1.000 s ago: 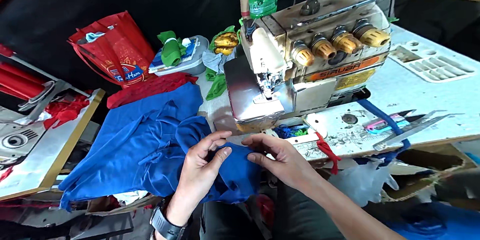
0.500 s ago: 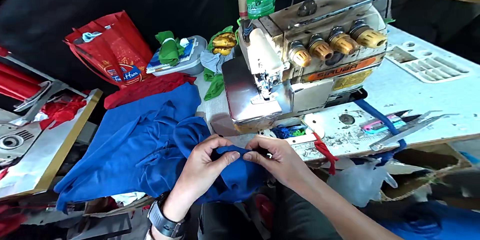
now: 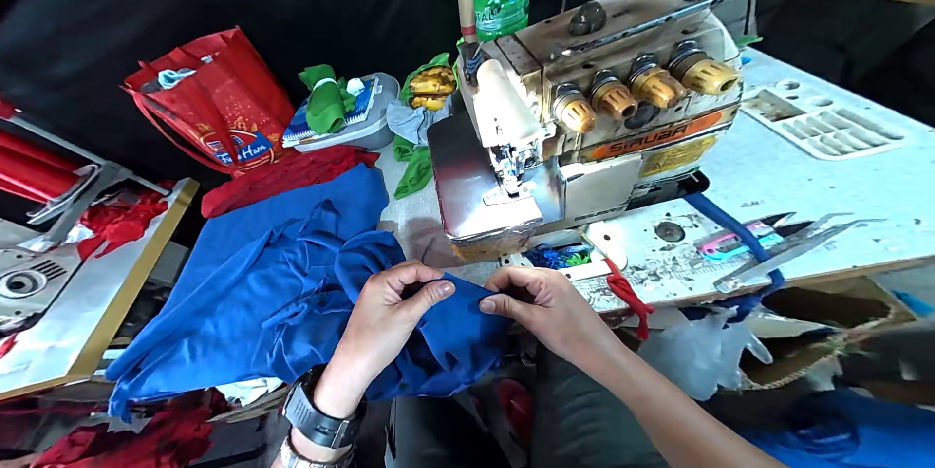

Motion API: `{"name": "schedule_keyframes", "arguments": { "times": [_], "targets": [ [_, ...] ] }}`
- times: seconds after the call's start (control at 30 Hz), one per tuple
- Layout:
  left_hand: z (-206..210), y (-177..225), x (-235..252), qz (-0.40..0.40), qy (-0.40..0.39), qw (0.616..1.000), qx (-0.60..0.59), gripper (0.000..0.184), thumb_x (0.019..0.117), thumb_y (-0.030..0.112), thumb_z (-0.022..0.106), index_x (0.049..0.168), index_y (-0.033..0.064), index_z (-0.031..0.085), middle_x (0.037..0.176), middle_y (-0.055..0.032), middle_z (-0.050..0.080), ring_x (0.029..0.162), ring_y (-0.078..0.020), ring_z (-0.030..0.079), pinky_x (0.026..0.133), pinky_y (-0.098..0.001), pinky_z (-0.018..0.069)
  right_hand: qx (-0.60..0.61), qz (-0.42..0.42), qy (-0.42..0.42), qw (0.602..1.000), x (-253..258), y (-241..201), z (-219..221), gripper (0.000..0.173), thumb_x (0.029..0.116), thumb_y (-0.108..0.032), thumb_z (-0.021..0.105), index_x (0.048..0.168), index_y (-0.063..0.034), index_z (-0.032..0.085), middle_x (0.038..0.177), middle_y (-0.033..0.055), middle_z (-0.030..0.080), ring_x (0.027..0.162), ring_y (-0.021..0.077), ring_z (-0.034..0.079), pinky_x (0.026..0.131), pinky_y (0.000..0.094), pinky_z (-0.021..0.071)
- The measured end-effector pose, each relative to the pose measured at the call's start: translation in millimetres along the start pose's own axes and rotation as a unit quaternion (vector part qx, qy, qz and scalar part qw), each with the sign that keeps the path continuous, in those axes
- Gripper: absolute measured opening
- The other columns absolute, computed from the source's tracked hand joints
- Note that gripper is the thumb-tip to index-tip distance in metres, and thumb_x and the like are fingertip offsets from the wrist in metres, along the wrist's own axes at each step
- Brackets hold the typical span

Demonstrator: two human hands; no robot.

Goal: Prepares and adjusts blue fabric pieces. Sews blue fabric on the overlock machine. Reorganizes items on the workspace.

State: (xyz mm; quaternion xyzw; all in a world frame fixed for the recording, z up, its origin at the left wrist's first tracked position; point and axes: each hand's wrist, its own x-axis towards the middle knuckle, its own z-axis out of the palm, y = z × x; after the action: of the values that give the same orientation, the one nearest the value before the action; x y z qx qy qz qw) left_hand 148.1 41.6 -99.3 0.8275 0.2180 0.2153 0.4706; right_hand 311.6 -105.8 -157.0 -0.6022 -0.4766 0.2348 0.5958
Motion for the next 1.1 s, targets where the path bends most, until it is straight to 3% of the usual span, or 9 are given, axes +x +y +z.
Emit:
{"name": "schedule_keyframes", "arguments": {
  "times": [0.1, 0.23, 0.4, 0.6, 0.73, 0.87, 0.97, 1.03, 1.1],
  "targets": [
    [2, 2, 1, 0.010, -0.012, 1.000, 0.002, 0.008, 0.0941, 0.013, 0.071, 0.089, 0.0132, 0.077, 0.086, 0.0059, 0.069, 0.076, -0.0022, 0.063, 0.068, -0.0169, 0.0523, 0.036, 0.023, -0.017, 0.999, 0, 1, -4, 0.009, 0.0912, -0.020, 0.075, 0.087, -0.0130, 0.071, 0.076, -0.0067, 0.066, 0.070, -0.0024, 0.061, 0.065, 0.0128, 0.0498],
    [2, 3, 2, 0.021, -0.018, 1.000, 0.013, 0.008, 0.0947, 0.014, 0.070, 0.090, 0.0122, 0.077, 0.088, 0.0058, 0.069, 0.079, -0.0022, 0.064, 0.070, -0.0169, 0.0530, 0.057, 0.047, -0.049, 0.996, -1, 0, -11, 0.007, 0.0910, -0.014, 0.075, 0.097, -0.0117, 0.073, 0.080, -0.0051, 0.070, 0.073, -0.0006, 0.064, 0.068, 0.0149, 0.0531],
    [0, 1, 1, 0.011, -0.010, 1.000, 0.025, 0.010, 0.0964, 0.013, 0.068, 0.093, 0.0121, 0.077, 0.088, 0.0055, 0.070, 0.076, -0.0027, 0.064, 0.068, -0.0177, 0.0531, 0.070, 0.041, -0.067, 0.994, -3, 1, -16, 0.025, 0.0880, -0.006, 0.076, 0.112, -0.0105, 0.072, 0.094, -0.0014, 0.074, 0.084, 0.0044, 0.070, 0.077, 0.0195, 0.0590],
    [-1, 1, 0, -0.013, -0.015, 1.000, -0.008, 0.010, 0.0970, 0.010, 0.066, 0.096, 0.0115, 0.076, 0.088, 0.0051, 0.072, 0.077, -0.0023, 0.065, 0.070, -0.0181, 0.0541, 0.098, 0.047, -0.017, 0.994, -7, 0, -12, 0.019, 0.0865, -0.007, 0.077, 0.105, -0.0099, 0.073, 0.084, -0.0016, 0.072, 0.071, 0.0045, 0.068, 0.064, 0.0185, 0.0583],
    [0, 0, -1, -0.024, -0.013, 0.999, -0.024, 0.010, 0.0971, 0.011, 0.066, 0.095, 0.0123, 0.076, 0.084, 0.0050, 0.071, 0.074, -0.0020, 0.064, 0.069, -0.0174, 0.0530, 0.107, 0.043, -0.003, 0.993, -9, 2, -9, 0.013, 0.0884, -0.005, 0.075, 0.101, -0.0079, 0.074, 0.083, -0.0007, 0.072, 0.067, 0.0049, 0.068, 0.061, 0.0187, 0.0586],
    [1, 1, -2, -0.021, -0.029, 0.998, -0.057, 0.011, 0.0975, 0.014, 0.066, 0.094, 0.0130, 0.076, 0.086, 0.0042, 0.070, 0.076, -0.0031, 0.064, 0.069, -0.0179, 0.0534, 0.108, 0.052, -0.051, 0.991, -7, 5, -14, 0.015, 0.0897, -0.007, 0.075, 0.104, -0.0084, 0.073, 0.086, -0.0010, 0.072, 0.075, 0.0042, 0.069, 0.069, 0.0185, 0.0588],
    [4, 2, -2, -0.011, -0.032, 0.998, -0.055, 0.010, 0.0970, 0.015, 0.066, 0.094, 0.0130, 0.076, 0.087, 0.0046, 0.070, 0.076, -0.0031, 0.064, 0.070, -0.0177, 0.0537, 0.102, 0.044, -0.085, 0.990, -5, 7, -17, 0.023, 0.0870, -0.019, 0.079, 0.107, -0.0112, 0.073, 0.094, -0.0038, 0.073, 0.087, 0.0027, 0.069, 0.079, 0.0187, 0.0577],
    [5, 3, -1, -0.008, -0.034, 0.998, -0.048, 0.010, 0.0968, 0.014, 0.067, 0.094, 0.0123, 0.076, 0.087, 0.0042, 0.070, 0.075, -0.0034, 0.063, 0.068, -0.0178, 0.0535, 0.095, 0.021, -0.073, 0.993, -4, 6, -14, 0.020, 0.0897, -0.022, 0.076, 0.107, -0.0113, 0.073, 0.093, -0.0044, 0.073, 0.086, 0.0022, 0.069, 0.078, 0.0181, 0.0571],
    [6, 4, 1, -0.010, -0.033, 0.999, -0.039, 0.009, 0.0967, 0.014, 0.067, 0.094, 0.0124, 0.076, 0.084, 0.0046, 0.070, 0.073, -0.0027, 0.063, 0.066, -0.0172, 0.0528, 0.074, -0.011, -0.050, 0.996, -3, 4, -11, 0.013, 0.0930, -0.014, 0.072, 0.105, -0.0095, 0.073, 0.090, -0.0032, 0.072, 0.081, 0.0010, 0.068, 0.074, 0.0160, 0.0570]
  ]
}}
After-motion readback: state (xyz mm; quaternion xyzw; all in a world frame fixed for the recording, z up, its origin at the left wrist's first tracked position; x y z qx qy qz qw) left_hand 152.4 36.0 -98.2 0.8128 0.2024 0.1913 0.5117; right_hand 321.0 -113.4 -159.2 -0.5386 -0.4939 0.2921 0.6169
